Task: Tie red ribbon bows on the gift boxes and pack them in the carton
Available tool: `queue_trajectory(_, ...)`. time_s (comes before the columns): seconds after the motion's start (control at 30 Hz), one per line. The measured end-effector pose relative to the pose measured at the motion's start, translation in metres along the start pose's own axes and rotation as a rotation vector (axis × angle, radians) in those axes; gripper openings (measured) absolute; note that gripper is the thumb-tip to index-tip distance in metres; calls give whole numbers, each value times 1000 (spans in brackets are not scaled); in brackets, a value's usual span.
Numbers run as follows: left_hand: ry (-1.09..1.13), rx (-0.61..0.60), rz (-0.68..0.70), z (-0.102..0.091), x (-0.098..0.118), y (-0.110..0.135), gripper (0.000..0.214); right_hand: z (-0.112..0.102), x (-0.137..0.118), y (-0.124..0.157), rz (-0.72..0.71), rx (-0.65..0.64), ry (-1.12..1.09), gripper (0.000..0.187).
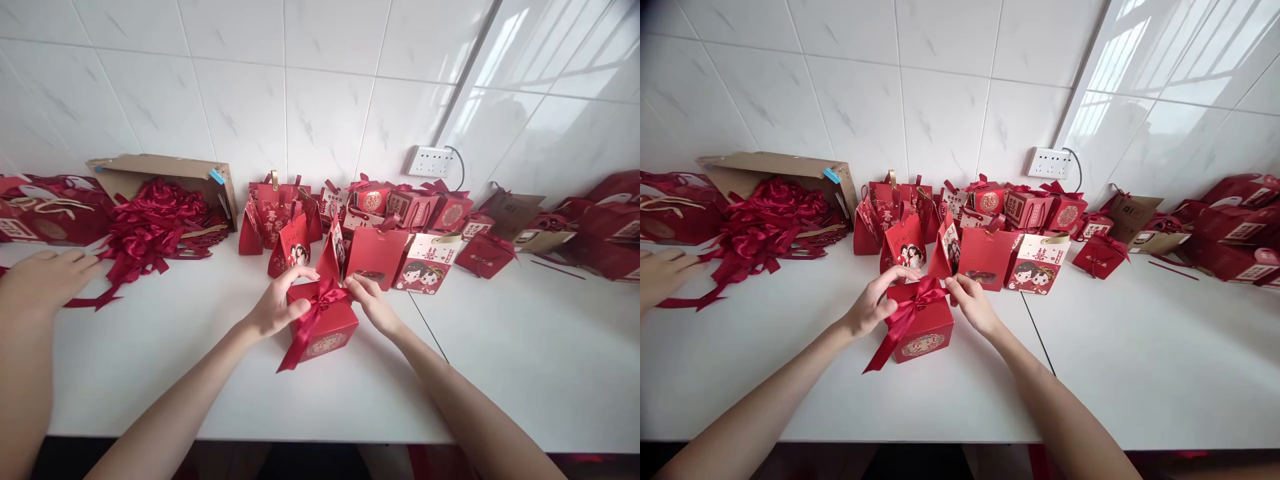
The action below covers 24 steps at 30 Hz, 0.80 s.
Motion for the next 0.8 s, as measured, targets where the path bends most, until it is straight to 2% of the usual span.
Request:
queue_trajectory(0.1, -165, -55, 17, 1, 10, 0, 32, 3, 0, 1, 48, -57, -14, 47)
queue_trajectory(0.27, -244, -5, 69, -2, 18, -4, 7, 12, 3, 5, 128, -209, -222, 38)
queue_trajectory(0.4, -234, 6, 55, -2, 18, -4, 10, 19, 6, 10, 157, -361, -173, 28)
queue_trajectory(0.63, -145, -51, 6, 7, 12, -5, 23, 25, 3, 16, 146, -549, -205, 17)
queue_trajectory(0.8, -98, -73, -23, 11, 11, -5, 27, 27, 0, 20, 122, -603, -97, 20)
Point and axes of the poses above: each hand's wrist, its own y-axis away from the middle knuckle, its own z-axis out of the palm, x = y × z, the point moved 10 cm from there along -y, towards the middle knuckle, and after that the axes turned 11 degrees about z, right-handed, at the moved point
